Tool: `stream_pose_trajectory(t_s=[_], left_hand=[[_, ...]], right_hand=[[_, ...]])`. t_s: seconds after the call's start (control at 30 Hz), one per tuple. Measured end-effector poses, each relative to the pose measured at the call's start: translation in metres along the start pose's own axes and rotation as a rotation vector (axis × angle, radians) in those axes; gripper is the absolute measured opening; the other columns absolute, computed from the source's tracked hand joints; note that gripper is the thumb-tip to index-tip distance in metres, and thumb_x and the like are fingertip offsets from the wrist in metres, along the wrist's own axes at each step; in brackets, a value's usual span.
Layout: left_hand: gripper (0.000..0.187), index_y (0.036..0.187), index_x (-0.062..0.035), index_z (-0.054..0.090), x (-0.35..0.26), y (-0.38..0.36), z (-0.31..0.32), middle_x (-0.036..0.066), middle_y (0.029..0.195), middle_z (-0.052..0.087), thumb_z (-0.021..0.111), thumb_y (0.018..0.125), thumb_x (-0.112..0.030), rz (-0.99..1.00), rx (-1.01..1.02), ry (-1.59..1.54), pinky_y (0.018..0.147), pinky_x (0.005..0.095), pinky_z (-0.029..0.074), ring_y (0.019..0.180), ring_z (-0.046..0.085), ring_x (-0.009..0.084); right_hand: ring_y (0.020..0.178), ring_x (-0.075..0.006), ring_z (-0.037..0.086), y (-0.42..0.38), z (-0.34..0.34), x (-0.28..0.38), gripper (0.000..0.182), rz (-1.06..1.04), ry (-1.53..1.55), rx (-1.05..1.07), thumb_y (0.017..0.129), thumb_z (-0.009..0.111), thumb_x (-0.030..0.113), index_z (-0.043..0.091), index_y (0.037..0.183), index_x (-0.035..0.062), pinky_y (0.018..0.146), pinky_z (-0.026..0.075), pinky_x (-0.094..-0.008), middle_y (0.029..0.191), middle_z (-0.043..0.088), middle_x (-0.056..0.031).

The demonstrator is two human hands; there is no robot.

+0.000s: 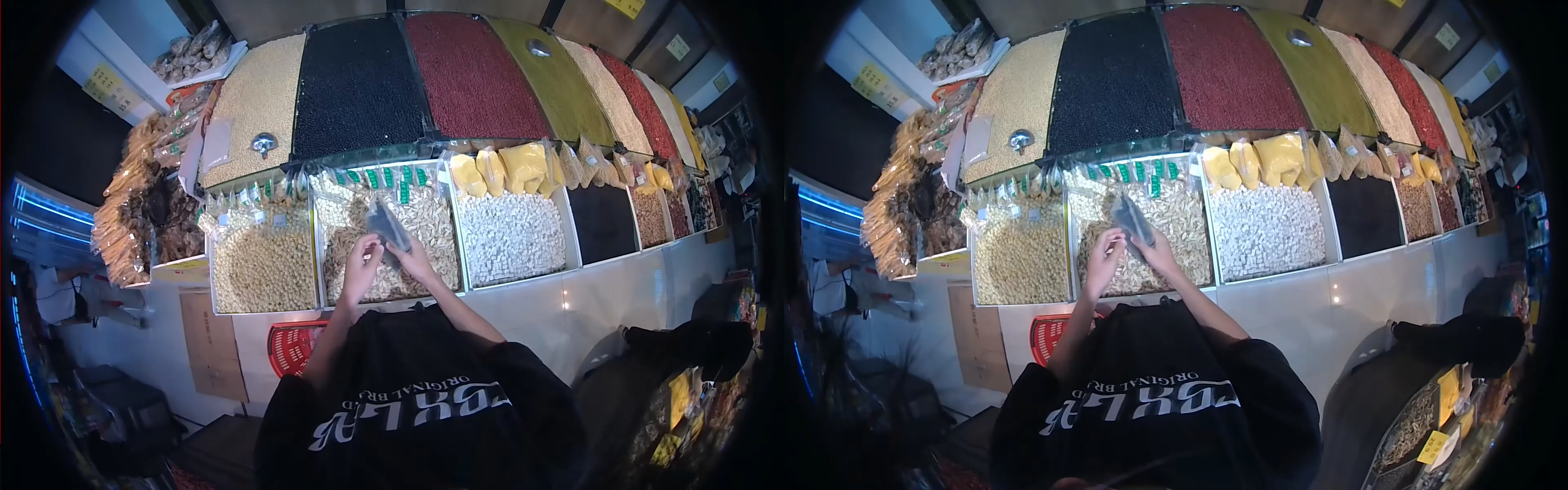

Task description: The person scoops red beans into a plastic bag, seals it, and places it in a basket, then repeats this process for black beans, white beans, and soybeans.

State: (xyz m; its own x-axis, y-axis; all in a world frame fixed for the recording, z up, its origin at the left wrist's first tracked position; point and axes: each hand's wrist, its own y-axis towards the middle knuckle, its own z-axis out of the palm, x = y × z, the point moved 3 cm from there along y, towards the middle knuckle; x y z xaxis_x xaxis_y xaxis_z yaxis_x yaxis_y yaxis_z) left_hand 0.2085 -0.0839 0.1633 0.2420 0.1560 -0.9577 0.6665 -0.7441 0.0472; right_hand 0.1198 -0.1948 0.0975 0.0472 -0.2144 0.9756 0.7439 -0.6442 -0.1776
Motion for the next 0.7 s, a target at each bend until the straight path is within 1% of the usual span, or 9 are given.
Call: stream_pose_trajectory(t_s=[0.07,0.1,0.2,0.23,0.3,0.33,0.4,0.6,0.7], left_hand=[[0.029,0.114,-0.0012,0.051,0.039,0.012,0.005,0.012,0.102,0.059,0.052,0.092,-0.02,-0.373,0.069,-0.381,0.074,0.0288,0.05,0.094,0.06,0.0183],[0.031,0.113,-0.0005,0.05,0.045,0.011,0.007,0.012,0.098,0.059,0.05,0.093,-0.024,-0.445,0.043,-0.45,0.066,0.0271,0.052,0.086,0.063,0.0172],[0.033,0.112,0.0007,0.05,0.059,0.014,0.007,0.012,0.098,0.058,0.05,0.093,-0.027,-0.483,0.052,-0.34,0.06,0.0271,0.052,0.077,0.064,0.0174],[0.033,0.109,0.0008,0.052,0.063,0.017,0.009,0.011,0.093,0.059,0.051,0.093,-0.029,-0.499,0.003,-0.391,0.052,0.0258,0.05,0.064,0.063,0.0164],[0.033,0.105,0.0006,0.054,0.073,0.023,0.004,0.009,0.089,0.059,0.052,0.092,-0.029,-0.543,0.03,-0.392,0.049,0.0258,0.048,0.06,0.062,0.0158],[0.032,0.101,0.0005,0.056,0.072,0.025,0.002,0.007,0.085,0.059,0.053,0.091,-0.03,-0.577,0.051,-0.39,0.046,0.0257,0.046,0.057,0.06,0.0151],[0.032,0.098,-0.0001,0.059,0.067,0.029,-0.001,0.008,0.081,0.06,0.052,0.091,-0.031,-0.595,0.034,-0.373,0.044,0.0244,0.043,0.053,0.057,0.0142],[0.033,0.091,-0.0024,0.059,0.072,0.049,-0.009,0.006,0.073,0.06,0.055,0.089,-0.035,-0.655,0.176,-0.272,0.042,0.0236,0.04,0.05,0.056,0.0122],[0.03,0.094,0.0006,0.061,0.071,0.057,-0.01,0.01,0.075,0.062,0.055,0.089,-0.028,-0.673,0.21,-0.307,0.037,0.0227,0.037,0.047,0.055,0.0132]], right_hand=[[0.101,-0.0173,0.057,-0.001,-0.001,-0.014,0.047,-0.179,-0.159,0.057,0.083,0.063,0.007,0.045,0.125,-0.0012,0.089,0.044,-0.0303,0.113,0.059,-0.013],[0.103,-0.0177,0.057,-0.005,-0.003,-0.018,0.047,-0.1,-0.086,0.087,0.082,0.063,0.005,0.045,0.125,0.0003,0.091,0.044,-0.0303,0.11,0.06,-0.0127],[0.095,-0.0156,0.059,-0.015,-0.007,-0.012,0.041,-0.123,-0.184,0.113,0.083,0.063,0.009,0.05,0.121,0.0004,0.085,0.046,-0.0285,0.104,0.062,-0.0101],[0.095,-0.0156,0.059,-0.017,-0.008,-0.01,0.041,-0.117,-0.186,0.11,0.083,0.063,0.009,0.05,0.121,0.0004,0.085,0.046,-0.0285,0.104,0.062,-0.0101],[0.083,-0.012,0.059,-0.016,-0.008,-0.006,0.032,-0.082,-0.308,0.093,0.085,0.063,0.014,0.056,0.113,0.0003,0.075,0.048,-0.0264,0.094,0.064,-0.0076],[0.083,-0.012,0.059,-0.017,-0.008,-0.004,0.032,-0.08,-0.309,0.089,0.085,0.063,0.014,0.056,0.113,0.0003,0.075,0.048,-0.0264,0.094,0.064,-0.0076],[0.074,-0.0095,0.057,-0.016,-0.007,0.003,0.027,-0.067,-0.345,0.085,0.085,0.062,0.018,0.06,0.106,0.0001,0.067,0.047,-0.0253,0.087,0.064,-0.0061],[0.072,-0.0097,0.058,-0.008,-0.005,0.004,0.024,-0.048,-0.385,0.113,0.085,0.06,0.016,0.061,0.103,-0.0006,0.067,0.047,-0.0254,0.085,0.065,-0.0059],[0.074,-0.0114,0.061,-0.005,-0.005,0.008,0.023,-0.07,-0.38,0.125,0.085,0.059,0.014,0.062,0.102,-0.0008,0.068,0.048,-0.026,0.085,0.066,-0.0077]])
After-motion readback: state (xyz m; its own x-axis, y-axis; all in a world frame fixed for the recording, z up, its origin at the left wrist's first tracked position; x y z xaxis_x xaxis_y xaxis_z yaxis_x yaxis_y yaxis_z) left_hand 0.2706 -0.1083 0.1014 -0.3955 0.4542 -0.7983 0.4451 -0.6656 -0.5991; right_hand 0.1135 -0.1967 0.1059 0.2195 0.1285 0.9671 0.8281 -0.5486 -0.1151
